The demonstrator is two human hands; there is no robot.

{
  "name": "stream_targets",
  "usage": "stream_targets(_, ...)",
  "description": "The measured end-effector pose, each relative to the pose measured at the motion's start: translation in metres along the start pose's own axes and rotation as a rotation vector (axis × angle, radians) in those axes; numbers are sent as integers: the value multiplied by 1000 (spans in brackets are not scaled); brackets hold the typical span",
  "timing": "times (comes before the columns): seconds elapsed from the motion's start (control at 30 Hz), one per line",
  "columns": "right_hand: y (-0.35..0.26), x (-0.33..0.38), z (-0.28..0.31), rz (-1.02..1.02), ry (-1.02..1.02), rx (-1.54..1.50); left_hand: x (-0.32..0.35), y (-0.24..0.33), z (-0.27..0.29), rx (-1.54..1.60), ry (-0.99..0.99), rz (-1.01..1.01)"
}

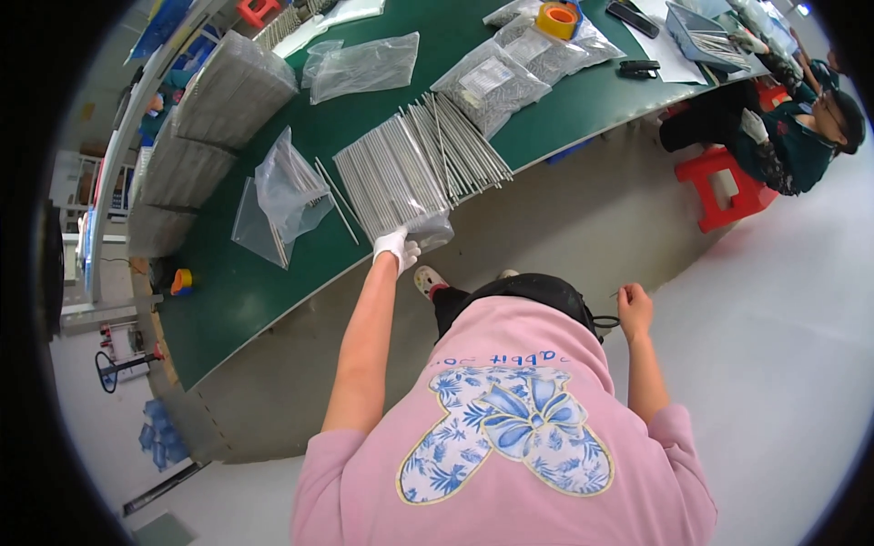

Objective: Sorting thin metal rods and placing them into plastic bags on a manufacturing line.

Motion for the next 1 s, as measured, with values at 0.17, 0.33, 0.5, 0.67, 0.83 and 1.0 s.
stream_targets(0.17,24,6,-9,32,-17,78,7,2,-8,5,140,-35)
stream_targets(0.33,24,6,-9,-22,-35,48,6,-2,-5,-64,299,-148)
stream_targets(0.5,36,10,-11,-56,-62,60,-10,-10,5,-333,321,-312)
stream_targets(0.67,65,17,-14,-52,-55,94,30,3,-1,-215,312,-451)
stream_targets(0.83,76,25,-13,-229,-128,65,12,-14,3,59,159,-466)
stream_targets(1.0,75,29,-7,-260,-174,125,9,-22,10,-104,131,-518)
Point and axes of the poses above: each hand's wrist, its own x-axis away from the middle knuckle, its own z-axis out of the back of the hand, y = z × x, the point moved 3 cm from there along -x, towards the middle knuckle, and after that the axes turned 1 degree about -z, right-handed, at the moved point
